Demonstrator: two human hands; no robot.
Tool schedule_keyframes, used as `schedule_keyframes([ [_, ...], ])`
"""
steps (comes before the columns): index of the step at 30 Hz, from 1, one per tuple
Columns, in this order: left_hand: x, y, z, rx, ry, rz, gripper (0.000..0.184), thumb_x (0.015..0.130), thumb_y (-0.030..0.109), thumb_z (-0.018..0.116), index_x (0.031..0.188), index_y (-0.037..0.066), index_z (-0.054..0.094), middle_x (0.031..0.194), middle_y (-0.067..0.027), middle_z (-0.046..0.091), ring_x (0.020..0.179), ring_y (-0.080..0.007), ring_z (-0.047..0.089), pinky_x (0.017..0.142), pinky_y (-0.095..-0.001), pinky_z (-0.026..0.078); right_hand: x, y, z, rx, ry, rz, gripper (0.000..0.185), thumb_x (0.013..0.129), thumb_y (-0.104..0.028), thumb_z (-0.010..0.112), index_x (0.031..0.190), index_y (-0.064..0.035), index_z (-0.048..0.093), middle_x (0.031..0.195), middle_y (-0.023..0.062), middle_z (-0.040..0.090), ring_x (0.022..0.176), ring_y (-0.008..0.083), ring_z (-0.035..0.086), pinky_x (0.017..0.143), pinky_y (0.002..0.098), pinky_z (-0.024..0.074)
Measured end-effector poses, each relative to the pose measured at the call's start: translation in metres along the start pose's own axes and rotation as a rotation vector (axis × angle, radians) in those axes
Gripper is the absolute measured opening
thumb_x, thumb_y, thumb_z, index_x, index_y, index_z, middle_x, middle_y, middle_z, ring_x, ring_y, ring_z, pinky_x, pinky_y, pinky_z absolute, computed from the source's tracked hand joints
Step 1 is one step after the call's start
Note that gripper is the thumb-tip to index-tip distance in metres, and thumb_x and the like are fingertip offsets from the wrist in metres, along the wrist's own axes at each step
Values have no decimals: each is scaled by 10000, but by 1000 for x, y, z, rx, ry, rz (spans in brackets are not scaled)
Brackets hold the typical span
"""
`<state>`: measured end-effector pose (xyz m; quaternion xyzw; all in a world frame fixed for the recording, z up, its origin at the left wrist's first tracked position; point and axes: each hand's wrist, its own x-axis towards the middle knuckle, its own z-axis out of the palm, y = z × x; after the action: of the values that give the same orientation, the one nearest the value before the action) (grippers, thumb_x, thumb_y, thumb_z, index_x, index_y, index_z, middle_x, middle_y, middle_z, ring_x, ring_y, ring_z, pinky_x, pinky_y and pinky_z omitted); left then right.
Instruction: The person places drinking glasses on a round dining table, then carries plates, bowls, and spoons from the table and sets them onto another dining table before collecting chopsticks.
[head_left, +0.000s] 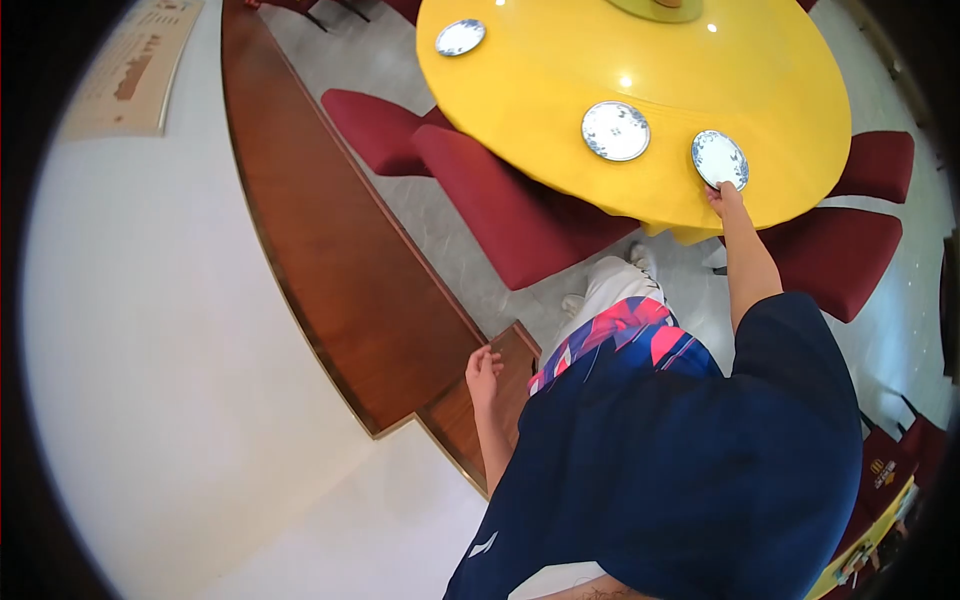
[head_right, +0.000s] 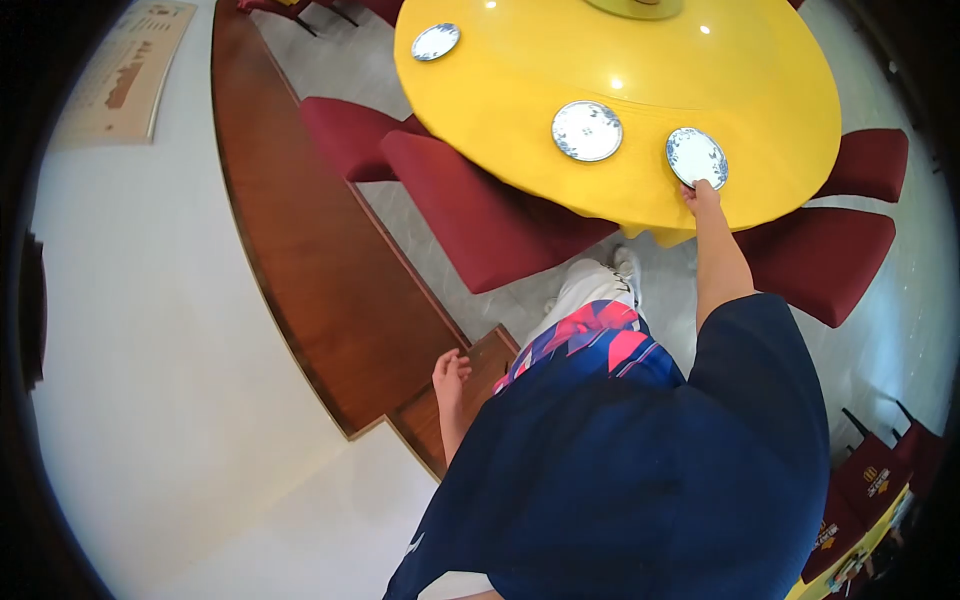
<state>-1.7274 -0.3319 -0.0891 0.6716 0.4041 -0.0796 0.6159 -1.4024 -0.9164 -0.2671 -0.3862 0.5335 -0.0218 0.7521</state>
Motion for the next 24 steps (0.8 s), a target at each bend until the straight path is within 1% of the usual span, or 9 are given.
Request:
schedule_keyframes([
  [5, 23, 18, -17, -16, 14, 32, 211, 955, 163, 471, 1095, 42, 573, 906, -58, 643, 693, -84, 574, 604, -205, 443, -25, 11, 47, 281, -107, 119, 235, 885, 4, 399, 1113, 3, 456, 891, 175, 568, 682, 261, 578, 584, 346, 534],
  [8, 35, 5, -15, -63, -45, -35, 225, 954, 158, 470, 1109, 30, 571, 904, -64, 643, 701, -98, 579, 618, -221, 462, -36, 23, 71, 228, -183, 150, 203, 889, 5, 400, 1084, 9, 456, 868, 166, 559, 660, 256, 564, 579, 351, 537],
  [9, 44, -5, -17, -52, -81, -50, 229, 954, 157, 467, 1111, 27, 571, 905, -69, 643, 706, -104, 581, 628, -229, 470, -46, 28, 84, 179, -126, 169, 184, 902, -10, 400, 1079, 9, 447, 870, 169, 546, 678, 256, 561, 604, 355, 542],
  [13, 63, -12, -29, 17, -149, -82, 236, 951, 152, 466, 1114, 17, 570, 904, -82, 641, 730, -125, 589, 671, -251, 492, -81, 55, 129, 155, -125, 138, 179, 916, -24, 397, 1087, 14, 433, 881, 177, 534, 708, 259, 562, 625, 351, 541],
  [15, 73, -17, -39, 57, -152, -89, 236, 950, 155, 470, 1114, 18, 571, 898, -82, 641, 732, -128, 590, 678, -251, 492, -86, 63, 151, 112, -190, 70, 180, 924, -25, 388, 1095, 22, 416, 914, 181, 532, 746, 262, 566, 653, 353, 540],
  [19, 100, -51, -70, -98, -162, -206, 242, 947, 184, 491, 1117, 32, 573, 904, -81, 650, 763, -134, 595, 691, -255, 492, -99, 78, 176, 17, -130, 27, 190, 918, -46, 409, 1092, 26, 432, 905, 180, 548, 719, 260, 579, 626, 355, 542],
  [21, 110, -50, -86, -44, -178, -323, 269, 944, 253, 505, 1134, 72, 568, 945, -76, 659, 798, -133, 605, 688, -253, 486, -100, 89, 184, -326, -70, -158, 212, 889, -71, 433, 1057, 46, 484, 850, 177, 590, 621, 252, 604, 541, 339, 534],
  [22, 110, -39, -94, -26, -183, -322, 269, 944, 253, 505, 1134, 72, 568, 945, -76, 659, 798, -133, 605, 688, -253, 486, -110, 95, 189, -313, -60, -151, 212, 889, -71, 433, 1057, 46, 484, 850, 177, 590, 621, 252, 604, 541, 339, 534],
  [24, 111, -24, -100, 2, -41, -444, 307, 942, 309, 501, 1161, 101, 556, 965, -74, 662, 806, -138, 617, 689, -266, 485, -139, 94, 197, -416, 70, -377, 239, 851, -93, 445, 993, 80, 529, 770, 178, 616, 515, 247, 607, 460, 340, 511],
])
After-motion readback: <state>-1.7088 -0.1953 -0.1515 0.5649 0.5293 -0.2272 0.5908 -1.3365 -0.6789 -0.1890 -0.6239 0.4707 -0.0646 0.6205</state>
